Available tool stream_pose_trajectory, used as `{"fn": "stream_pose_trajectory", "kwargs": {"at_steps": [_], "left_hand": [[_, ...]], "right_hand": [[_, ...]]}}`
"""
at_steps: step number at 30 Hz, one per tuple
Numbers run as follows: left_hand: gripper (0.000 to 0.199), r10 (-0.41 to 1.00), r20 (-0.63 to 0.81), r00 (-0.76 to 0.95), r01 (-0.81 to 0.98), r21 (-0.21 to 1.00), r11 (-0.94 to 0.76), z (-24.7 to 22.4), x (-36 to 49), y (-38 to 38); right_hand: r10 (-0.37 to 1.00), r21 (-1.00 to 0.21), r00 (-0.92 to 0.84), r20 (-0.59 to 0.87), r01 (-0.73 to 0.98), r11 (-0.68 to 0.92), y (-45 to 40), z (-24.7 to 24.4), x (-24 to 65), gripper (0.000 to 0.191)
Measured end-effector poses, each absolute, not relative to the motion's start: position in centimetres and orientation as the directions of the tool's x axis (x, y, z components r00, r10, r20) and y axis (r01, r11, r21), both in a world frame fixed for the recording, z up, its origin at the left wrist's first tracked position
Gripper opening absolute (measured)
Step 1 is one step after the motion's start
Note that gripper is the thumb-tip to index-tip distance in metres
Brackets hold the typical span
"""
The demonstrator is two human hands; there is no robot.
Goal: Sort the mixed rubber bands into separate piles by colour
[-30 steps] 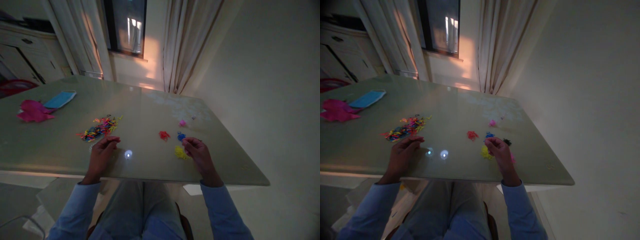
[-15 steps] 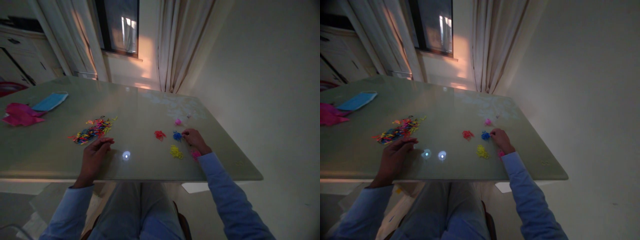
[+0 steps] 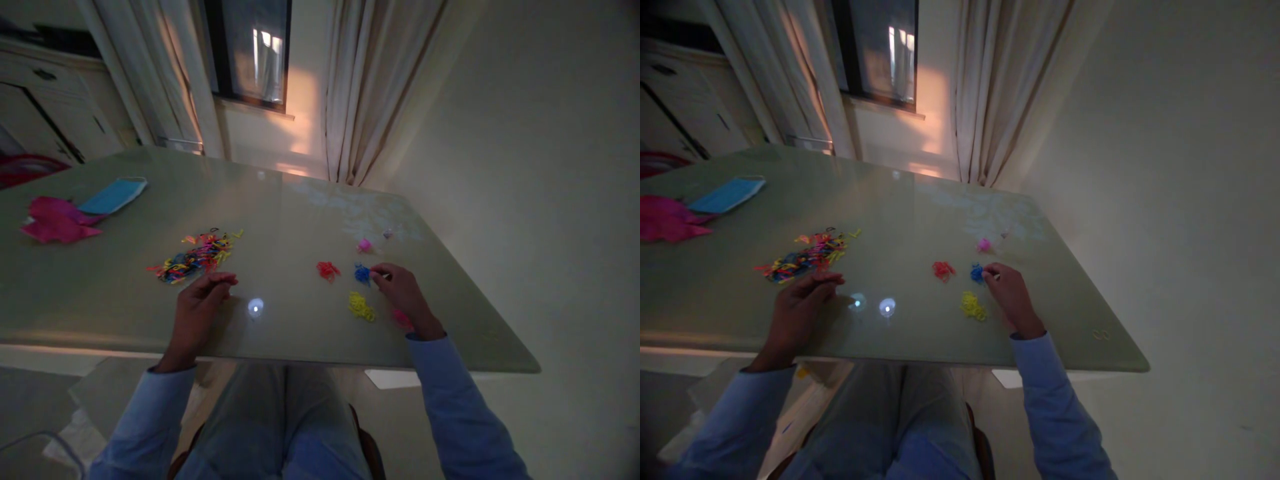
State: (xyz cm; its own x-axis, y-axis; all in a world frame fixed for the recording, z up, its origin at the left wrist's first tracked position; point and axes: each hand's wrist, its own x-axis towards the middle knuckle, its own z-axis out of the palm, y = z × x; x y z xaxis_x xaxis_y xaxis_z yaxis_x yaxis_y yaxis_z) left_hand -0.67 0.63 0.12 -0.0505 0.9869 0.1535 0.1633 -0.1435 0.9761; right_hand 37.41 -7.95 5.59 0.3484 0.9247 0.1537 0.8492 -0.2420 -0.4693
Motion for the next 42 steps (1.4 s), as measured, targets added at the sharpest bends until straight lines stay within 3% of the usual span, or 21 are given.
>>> {"fn": "stream_pose_trajectory", "kwargs": {"at_steps": [6, 10, 17, 25, 28, 33, 38, 42], "left_hand": [[0.022, 0.987, 0.156, -0.046, 0.144, 0.978, -0.148, 0.6, -0.4, 0.4], [0.022, 0.986, 0.162, -0.034, 0.114, 0.981, -0.157, 0.6, -0.4, 0.5], [0.021, 0.975, 0.223, 0.020, 0.119, 0.967, -0.224, -0.2, -0.5, 0.7], [0.025, 0.949, 0.278, 0.149, 0.277, 0.909, -0.310, -0.8, -1.2, 1.5], [0.029, 0.938, 0.318, 0.135, 0.506, 0.792, -0.341, -0.5, -3.5, 2.7], [0.029, 0.940, 0.276, 0.202, 0.830, 0.461, -0.314, 0.4, -7.1, 4.7], [0.030, 0.960, 0.126, 0.251, 0.936, 0.222, -0.274, 1.5, -7.3, 5.7], [0.031, 0.953, 0.084, 0.290, 0.941, 0.157, -0.300, 2.3, -6.6, 6.1]], "right_hand": [[0.987, -0.663, 0.033, 0.156, 0.744, 0.080, -9.6, 4.2, 28.4, 0.022], [0.984, -0.698, -0.127, 0.126, 0.693, 0.178, -8.9, 2.8, 23.7, 0.019], [0.978, -0.641, -0.064, 0.201, 0.746, 0.180, -7.1, 1.0, 22.4, 0.018], [0.960, -0.631, -0.118, 0.253, 0.732, 0.256, -7.5, 0.3, 22.8, 0.021], [0.954, -0.632, -0.134, 0.267, 0.723, 0.279, -7.6, 0.3, 22.8, 0.022], [0.948, -0.614, -0.143, 0.284, 0.733, 0.294, -7.5, 0.2, 22.7, 0.022], [0.949, -0.617, -0.138, 0.283, 0.732, 0.290, -7.4, 0.0, 22.7, 0.022], [0.948, -0.622, -0.134, 0.289, 0.727, 0.293, -7.5, 0.1, 22.8, 0.022]]}}
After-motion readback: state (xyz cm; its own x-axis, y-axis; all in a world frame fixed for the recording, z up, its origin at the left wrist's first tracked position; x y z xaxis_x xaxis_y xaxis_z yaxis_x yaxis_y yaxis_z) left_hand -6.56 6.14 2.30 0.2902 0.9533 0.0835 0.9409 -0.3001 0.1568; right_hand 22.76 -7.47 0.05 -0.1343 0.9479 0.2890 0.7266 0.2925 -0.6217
